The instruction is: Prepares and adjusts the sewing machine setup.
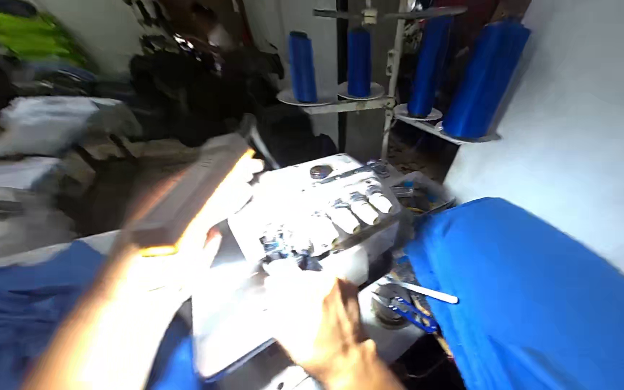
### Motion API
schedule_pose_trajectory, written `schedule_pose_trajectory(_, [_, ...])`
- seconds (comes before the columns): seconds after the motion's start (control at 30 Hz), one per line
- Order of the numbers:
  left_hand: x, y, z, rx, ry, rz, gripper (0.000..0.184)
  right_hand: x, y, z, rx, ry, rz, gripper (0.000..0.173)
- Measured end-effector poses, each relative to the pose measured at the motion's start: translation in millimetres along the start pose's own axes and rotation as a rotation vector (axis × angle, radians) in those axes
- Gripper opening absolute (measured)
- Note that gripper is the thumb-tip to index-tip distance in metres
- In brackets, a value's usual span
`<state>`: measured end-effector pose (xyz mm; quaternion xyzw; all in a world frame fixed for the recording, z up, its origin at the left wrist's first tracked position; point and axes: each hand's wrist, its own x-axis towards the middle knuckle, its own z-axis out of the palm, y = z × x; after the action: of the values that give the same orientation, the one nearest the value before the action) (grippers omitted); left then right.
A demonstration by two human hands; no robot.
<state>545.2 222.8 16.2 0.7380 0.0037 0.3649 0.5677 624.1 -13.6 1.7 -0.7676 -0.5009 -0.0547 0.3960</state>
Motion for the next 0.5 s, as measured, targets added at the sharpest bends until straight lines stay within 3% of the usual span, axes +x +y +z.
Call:
schedule_pose_trajectory(0.03, [6.1,29.6,43.3,-0.032,0.271,-0.097,0.026,1.4,-2.3,-3.3,0.01,-0.02,0.012,0.02])
schedule_pose_trajectory(0.13, [8.9,60.3,66.2,-0.038,0.239,-0.036,0.022,4.9,-10.7,-7.8,-0.046,-0.083,0.043,0.019])
schedule_pose_trajectory(0.3, [4.6,57.1,58.7,-0.032,0.165,0.019,0.03,4.3,-20.6,1.1,-0.086,-0.087,0.019,0.022])
schedule_pose_trajectory(0.4, [6.4,67.2,58.4,0.028,0.144,-0.021,0.031,-19.0,-32.6,4.6,-0.048,-0.1,-0.229,0.02])
schedule_pose_trajectory(0.5, [-2.7,66.7,61.4,0.274,0.282,-0.045,0.037,-31.1,-21.0,-27.4,0.179,-0.093,-0.351,0.017])
